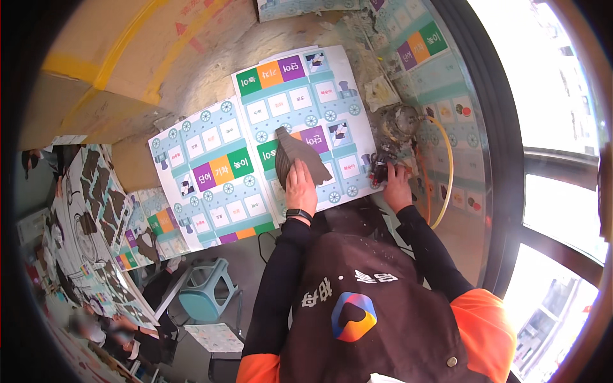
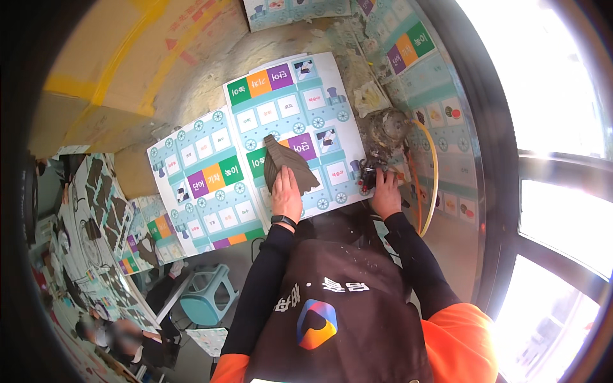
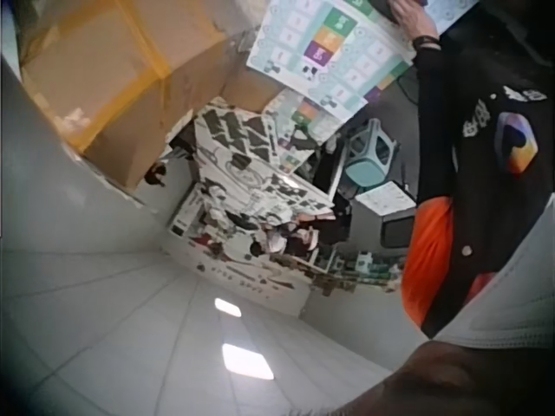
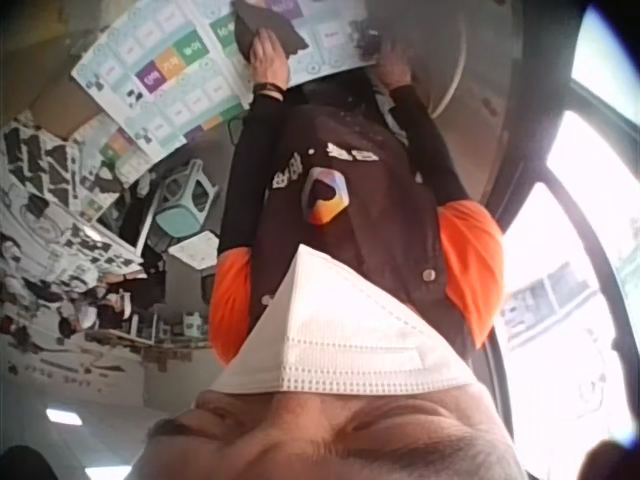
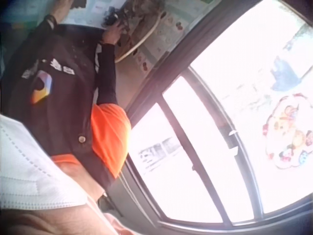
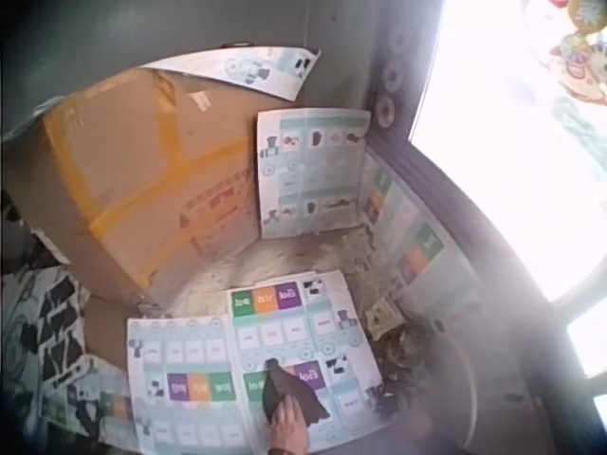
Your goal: Assembling and gluing components of shoe uppers at a workstation.
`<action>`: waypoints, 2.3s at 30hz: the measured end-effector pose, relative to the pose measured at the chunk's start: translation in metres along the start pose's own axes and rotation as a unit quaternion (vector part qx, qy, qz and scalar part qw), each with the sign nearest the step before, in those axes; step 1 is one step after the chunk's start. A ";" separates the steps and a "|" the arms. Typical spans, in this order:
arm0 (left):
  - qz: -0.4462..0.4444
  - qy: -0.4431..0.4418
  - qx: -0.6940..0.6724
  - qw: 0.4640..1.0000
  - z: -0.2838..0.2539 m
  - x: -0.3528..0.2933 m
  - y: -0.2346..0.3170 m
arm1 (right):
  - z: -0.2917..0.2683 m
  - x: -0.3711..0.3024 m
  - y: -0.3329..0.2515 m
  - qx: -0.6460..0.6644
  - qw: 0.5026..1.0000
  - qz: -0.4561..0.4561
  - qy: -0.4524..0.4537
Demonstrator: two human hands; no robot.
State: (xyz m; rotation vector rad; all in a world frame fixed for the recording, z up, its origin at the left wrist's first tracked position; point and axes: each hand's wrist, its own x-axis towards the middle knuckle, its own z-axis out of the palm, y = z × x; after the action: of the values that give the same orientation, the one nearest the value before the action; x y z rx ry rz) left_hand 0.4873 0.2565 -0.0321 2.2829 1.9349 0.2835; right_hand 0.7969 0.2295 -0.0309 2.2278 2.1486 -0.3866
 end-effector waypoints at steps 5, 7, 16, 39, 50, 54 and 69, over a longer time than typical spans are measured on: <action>-0.028 0.000 -0.050 0.998 0.000 0.013 -0.004 | -0.008 0.024 -0.008 -0.007 1.000 -0.016 -0.012; -0.041 -0.003 -0.050 0.998 0.001 0.010 -0.011 | -0.028 0.028 -0.037 0.046 0.997 0.040 -0.045; -0.035 0.007 -0.060 0.998 0.016 -0.011 -0.038 | -0.096 0.082 -0.194 0.502 0.807 0.058 -0.307; -0.054 -0.035 -0.097 0.993 0.023 0.005 -0.043 | -0.050 0.156 -0.256 0.463 0.837 0.062 -0.286; -0.052 -0.028 -0.098 0.993 0.022 0.010 -0.044 | -0.047 0.176 -0.263 0.486 0.819 0.089 -0.292; -0.049 -0.021 -0.101 0.993 0.023 0.009 -0.045 | -0.041 0.179 -0.264 0.473 0.828 0.079 -0.291; -0.045 -0.014 -0.103 0.994 0.023 0.007 -0.045 | -0.042 0.175 -0.266 0.469 0.832 0.077 -0.286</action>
State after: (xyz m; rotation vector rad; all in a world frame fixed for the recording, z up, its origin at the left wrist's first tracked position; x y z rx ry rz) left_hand 0.4500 0.2709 -0.0645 2.0543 1.8912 0.4163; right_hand 0.5446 0.4227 0.0176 2.1017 1.5540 -2.1429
